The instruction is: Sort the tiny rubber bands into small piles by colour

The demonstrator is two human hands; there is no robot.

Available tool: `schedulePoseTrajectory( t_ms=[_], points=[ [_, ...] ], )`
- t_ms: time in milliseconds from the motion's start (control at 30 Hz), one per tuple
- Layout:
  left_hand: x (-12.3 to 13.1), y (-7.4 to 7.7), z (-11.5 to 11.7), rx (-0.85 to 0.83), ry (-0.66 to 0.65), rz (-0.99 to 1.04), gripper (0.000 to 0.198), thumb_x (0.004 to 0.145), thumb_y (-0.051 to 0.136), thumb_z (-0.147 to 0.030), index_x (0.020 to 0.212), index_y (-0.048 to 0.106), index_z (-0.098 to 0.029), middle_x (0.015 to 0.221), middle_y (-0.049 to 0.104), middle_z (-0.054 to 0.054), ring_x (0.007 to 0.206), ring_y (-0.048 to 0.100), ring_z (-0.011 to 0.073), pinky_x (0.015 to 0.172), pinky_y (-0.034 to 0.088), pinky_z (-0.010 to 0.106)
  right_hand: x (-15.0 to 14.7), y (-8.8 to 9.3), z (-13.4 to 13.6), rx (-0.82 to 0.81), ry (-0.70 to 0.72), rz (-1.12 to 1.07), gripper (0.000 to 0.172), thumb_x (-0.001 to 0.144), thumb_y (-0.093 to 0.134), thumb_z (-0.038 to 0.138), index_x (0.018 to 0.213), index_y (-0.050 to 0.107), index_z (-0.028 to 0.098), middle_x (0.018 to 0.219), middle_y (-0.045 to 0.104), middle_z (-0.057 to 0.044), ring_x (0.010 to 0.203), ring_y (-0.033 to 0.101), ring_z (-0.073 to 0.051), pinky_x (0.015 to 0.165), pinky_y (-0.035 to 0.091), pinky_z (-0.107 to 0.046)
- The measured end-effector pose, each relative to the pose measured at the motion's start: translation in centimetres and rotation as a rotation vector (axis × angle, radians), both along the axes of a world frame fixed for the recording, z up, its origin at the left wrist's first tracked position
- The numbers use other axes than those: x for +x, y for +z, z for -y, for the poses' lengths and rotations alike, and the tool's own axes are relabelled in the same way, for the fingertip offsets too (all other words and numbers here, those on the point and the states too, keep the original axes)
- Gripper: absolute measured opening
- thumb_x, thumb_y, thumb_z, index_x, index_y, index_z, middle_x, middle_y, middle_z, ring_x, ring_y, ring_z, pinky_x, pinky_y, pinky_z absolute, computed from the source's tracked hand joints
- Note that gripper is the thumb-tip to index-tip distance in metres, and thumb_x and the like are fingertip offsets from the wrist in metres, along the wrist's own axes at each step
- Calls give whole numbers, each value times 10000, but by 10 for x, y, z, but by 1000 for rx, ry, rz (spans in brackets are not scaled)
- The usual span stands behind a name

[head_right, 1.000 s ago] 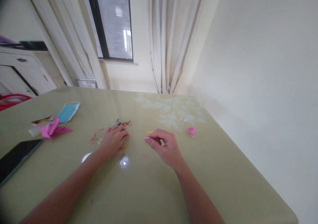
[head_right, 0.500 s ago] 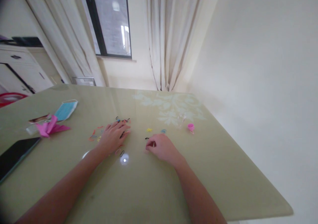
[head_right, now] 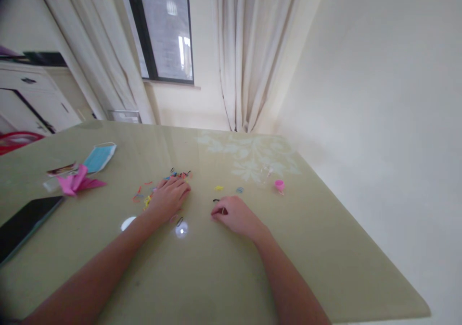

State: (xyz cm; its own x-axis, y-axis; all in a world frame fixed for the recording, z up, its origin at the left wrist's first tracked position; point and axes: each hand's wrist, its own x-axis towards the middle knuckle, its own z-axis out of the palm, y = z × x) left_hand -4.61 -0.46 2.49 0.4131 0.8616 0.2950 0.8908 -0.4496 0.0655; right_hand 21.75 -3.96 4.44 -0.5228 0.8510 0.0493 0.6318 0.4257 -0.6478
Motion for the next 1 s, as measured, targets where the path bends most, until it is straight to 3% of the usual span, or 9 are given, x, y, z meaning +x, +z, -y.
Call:
schedulePoseTrajectory(
  t_ms=[100,200,367,467,567,667,1000],
  points=[
    [1,3,1,8,22,42,234,1022,506,-193,1006,739,-215,1137,750,135,1177,618,335,993,452,481,0,0,0,28,-10,-5,141,896,743,124,910,856,208,840,777,-49,723,684,-165,694,478,-282],
    [3,8,0,20,24,229,233,1041,488,-214,1011,719,-205,1094,761,116,1101,661,302,967,491,451,0,1,0,56,-46,-19,184,903,705,82,936,848,194,875,785,-55,731,683,-155,705,481,-278],
    [7,17,1,-71,-140,747,185,1027,588,-316,975,732,-212,929,793,32,842,731,187,808,576,309,-5,6,0,154,-150,-156,126,953,707,174,953,831,192,863,768,-52,684,635,-137,686,475,-277],
    [15,24,13,-77,-217,891,172,980,692,-381,1006,748,-221,928,825,29,844,775,183,811,609,294,-9,10,3,191,-211,-342,163,969,735,330,1033,820,207,857,759,-45,641,601,-129,638,470,-272],
    [24,30,28,-82,-268,924,222,967,719,-423,1069,751,-228,935,842,40,875,802,198,839,638,308,-11,16,9,204,-183,-491,281,928,787,458,1090,814,231,856,755,-44,643,596,-138,597,465,-270],
    [31,32,39,-76,-321,913,240,973,708,-452,1035,771,-229,907,841,40,822,803,187,797,651,290,-11,22,14,226,-105,-541,248,939,780,472,1050,834,256,859,760,-50,681,613,-152,608,472,-278],
    [35,32,41,-59,-337,894,234,969,716,-445,979,794,-225,858,825,31,756,773,168,757,633,271,-11,24,16,246,-123,-503,243,980,726,461,1002,850,254,811,746,-52,639,575,-148,601,458,-287]
  ],
)
